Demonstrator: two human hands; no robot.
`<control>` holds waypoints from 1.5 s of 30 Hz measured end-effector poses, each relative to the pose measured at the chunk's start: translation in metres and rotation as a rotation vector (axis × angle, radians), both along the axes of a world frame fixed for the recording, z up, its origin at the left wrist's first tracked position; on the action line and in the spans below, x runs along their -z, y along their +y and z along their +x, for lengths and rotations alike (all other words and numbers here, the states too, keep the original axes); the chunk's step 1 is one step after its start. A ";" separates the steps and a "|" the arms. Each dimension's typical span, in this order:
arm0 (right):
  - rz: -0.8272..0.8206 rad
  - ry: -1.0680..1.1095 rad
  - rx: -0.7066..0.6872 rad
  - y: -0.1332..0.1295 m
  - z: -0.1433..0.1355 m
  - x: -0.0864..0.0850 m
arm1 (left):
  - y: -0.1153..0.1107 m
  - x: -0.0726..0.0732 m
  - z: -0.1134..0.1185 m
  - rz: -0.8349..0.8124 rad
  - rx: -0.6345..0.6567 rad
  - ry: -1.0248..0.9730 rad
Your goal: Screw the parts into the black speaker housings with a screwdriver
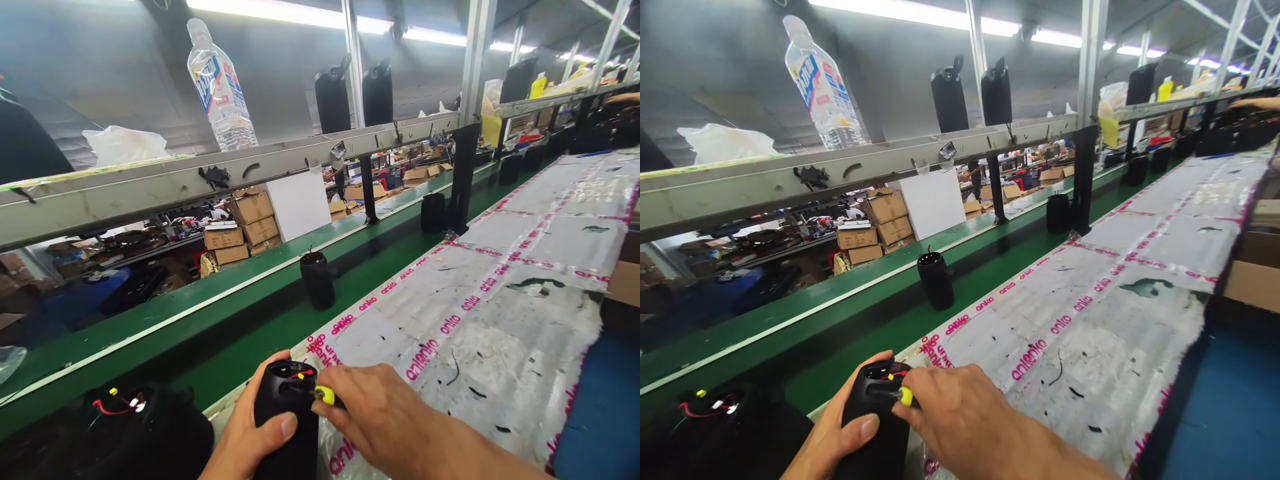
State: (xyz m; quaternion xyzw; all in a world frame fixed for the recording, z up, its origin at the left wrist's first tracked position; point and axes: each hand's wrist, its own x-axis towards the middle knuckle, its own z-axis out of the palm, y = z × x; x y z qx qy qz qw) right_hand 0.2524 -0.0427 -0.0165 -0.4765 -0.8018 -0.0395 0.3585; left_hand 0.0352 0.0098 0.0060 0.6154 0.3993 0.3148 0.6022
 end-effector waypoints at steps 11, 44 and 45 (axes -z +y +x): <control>-0.066 -0.287 0.060 -0.005 -0.003 0.008 | -0.010 -0.008 0.010 0.182 -0.060 0.217; 0.049 -0.347 0.235 -0.015 -0.007 0.023 | -0.016 -0.007 0.017 0.225 -0.138 0.206; 0.050 -0.347 0.240 -0.015 -0.007 0.024 | -0.016 -0.007 0.018 0.225 -0.146 0.202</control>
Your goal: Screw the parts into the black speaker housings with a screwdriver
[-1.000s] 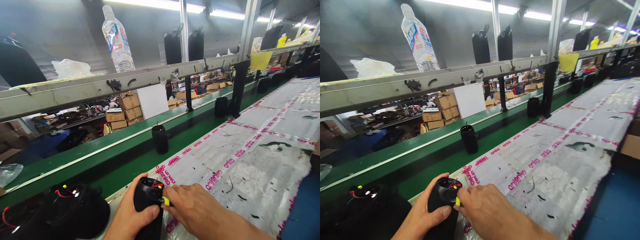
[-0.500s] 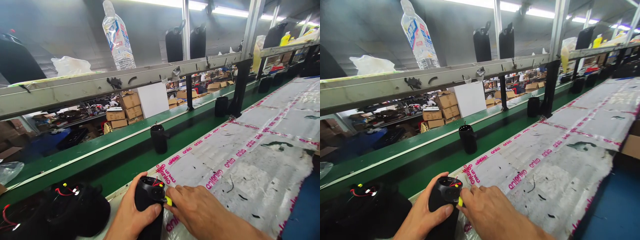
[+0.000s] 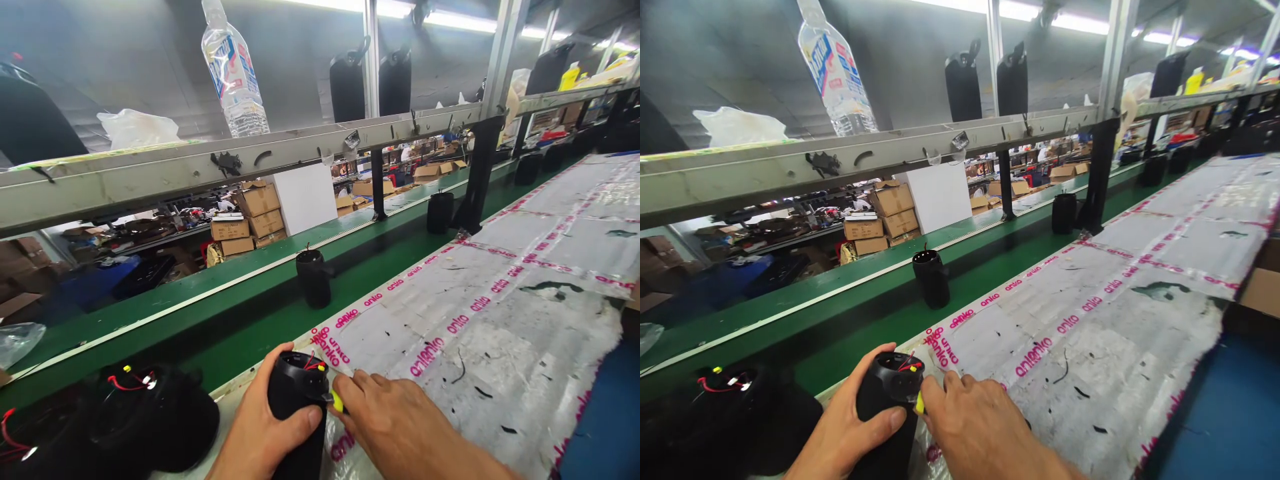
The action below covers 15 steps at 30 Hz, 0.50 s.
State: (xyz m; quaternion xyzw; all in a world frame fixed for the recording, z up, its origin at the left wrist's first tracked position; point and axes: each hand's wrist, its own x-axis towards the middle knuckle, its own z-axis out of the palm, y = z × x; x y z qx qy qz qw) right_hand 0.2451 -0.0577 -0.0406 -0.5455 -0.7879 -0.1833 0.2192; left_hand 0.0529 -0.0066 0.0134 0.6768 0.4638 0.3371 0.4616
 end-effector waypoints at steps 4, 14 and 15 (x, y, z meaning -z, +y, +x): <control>0.023 0.001 0.009 0.000 -0.001 0.001 | -0.004 -0.004 0.005 0.004 -0.053 0.029; -0.016 -0.076 -0.068 -0.001 0.010 -0.004 | -0.010 -0.003 0.017 0.116 -0.165 0.180; -0.019 -0.079 -0.081 0.000 0.011 -0.001 | -0.010 -0.001 0.016 0.129 -0.151 0.172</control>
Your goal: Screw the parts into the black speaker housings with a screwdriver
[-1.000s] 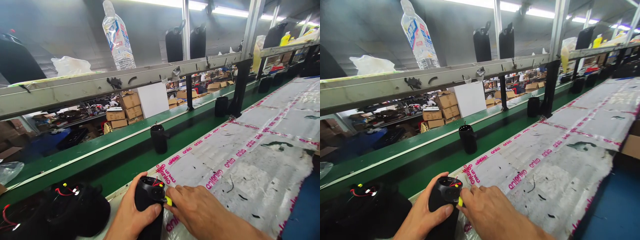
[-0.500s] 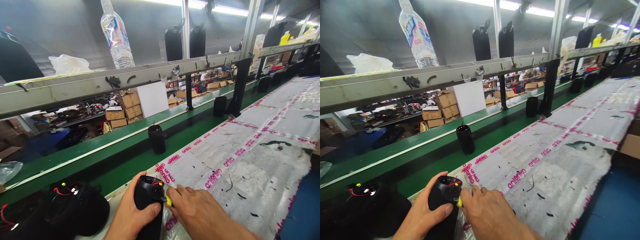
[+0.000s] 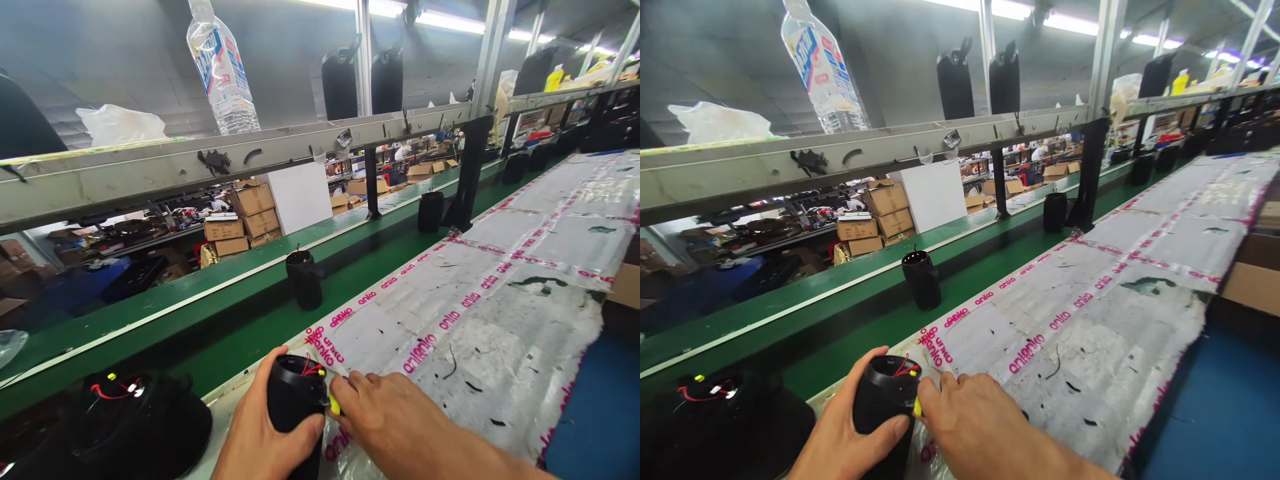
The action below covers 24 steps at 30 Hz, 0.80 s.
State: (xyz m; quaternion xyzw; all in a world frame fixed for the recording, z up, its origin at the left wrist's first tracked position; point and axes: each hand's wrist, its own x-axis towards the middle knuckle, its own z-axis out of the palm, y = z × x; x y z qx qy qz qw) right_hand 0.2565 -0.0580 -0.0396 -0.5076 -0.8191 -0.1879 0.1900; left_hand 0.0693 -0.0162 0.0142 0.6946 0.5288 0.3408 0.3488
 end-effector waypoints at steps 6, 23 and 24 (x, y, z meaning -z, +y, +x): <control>0.009 0.139 -0.068 0.004 -0.001 0.011 | 0.009 0.006 -0.014 -0.061 0.142 -0.095; -0.125 0.438 -0.125 0.007 -0.002 0.001 | 0.012 0.002 -0.025 -0.126 0.135 -0.125; -0.133 0.411 -0.116 0.006 -0.003 0.000 | 0.012 0.002 -0.025 -0.131 0.125 -0.113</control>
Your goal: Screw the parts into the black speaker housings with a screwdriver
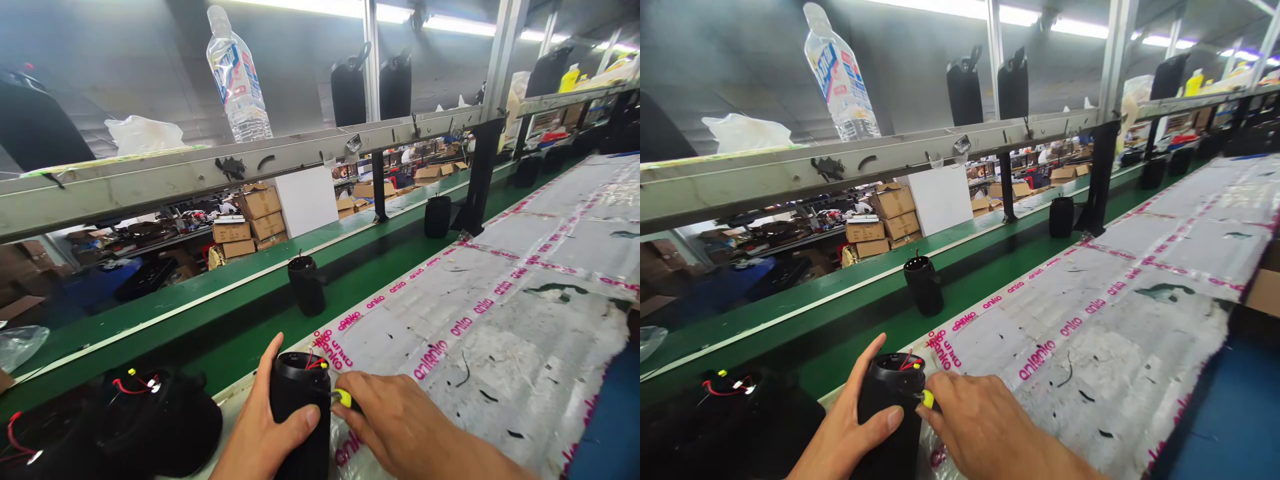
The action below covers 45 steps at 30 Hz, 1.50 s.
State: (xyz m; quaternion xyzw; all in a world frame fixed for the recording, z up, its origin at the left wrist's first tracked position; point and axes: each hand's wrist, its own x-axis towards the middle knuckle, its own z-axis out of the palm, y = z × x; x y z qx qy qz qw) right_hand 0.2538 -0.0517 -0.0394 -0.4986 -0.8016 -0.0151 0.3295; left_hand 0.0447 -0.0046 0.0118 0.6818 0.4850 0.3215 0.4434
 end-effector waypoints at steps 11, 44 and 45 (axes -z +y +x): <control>0.015 -0.175 0.064 -0.003 0.002 -0.005 | 0.001 -0.001 0.002 -0.032 0.076 -0.010; -0.137 0.082 0.154 -0.007 -0.027 0.006 | -0.011 0.005 0.025 0.193 -0.331 -0.113; -0.118 0.079 0.159 -0.007 -0.027 0.007 | -0.011 0.006 0.026 0.205 -0.351 -0.113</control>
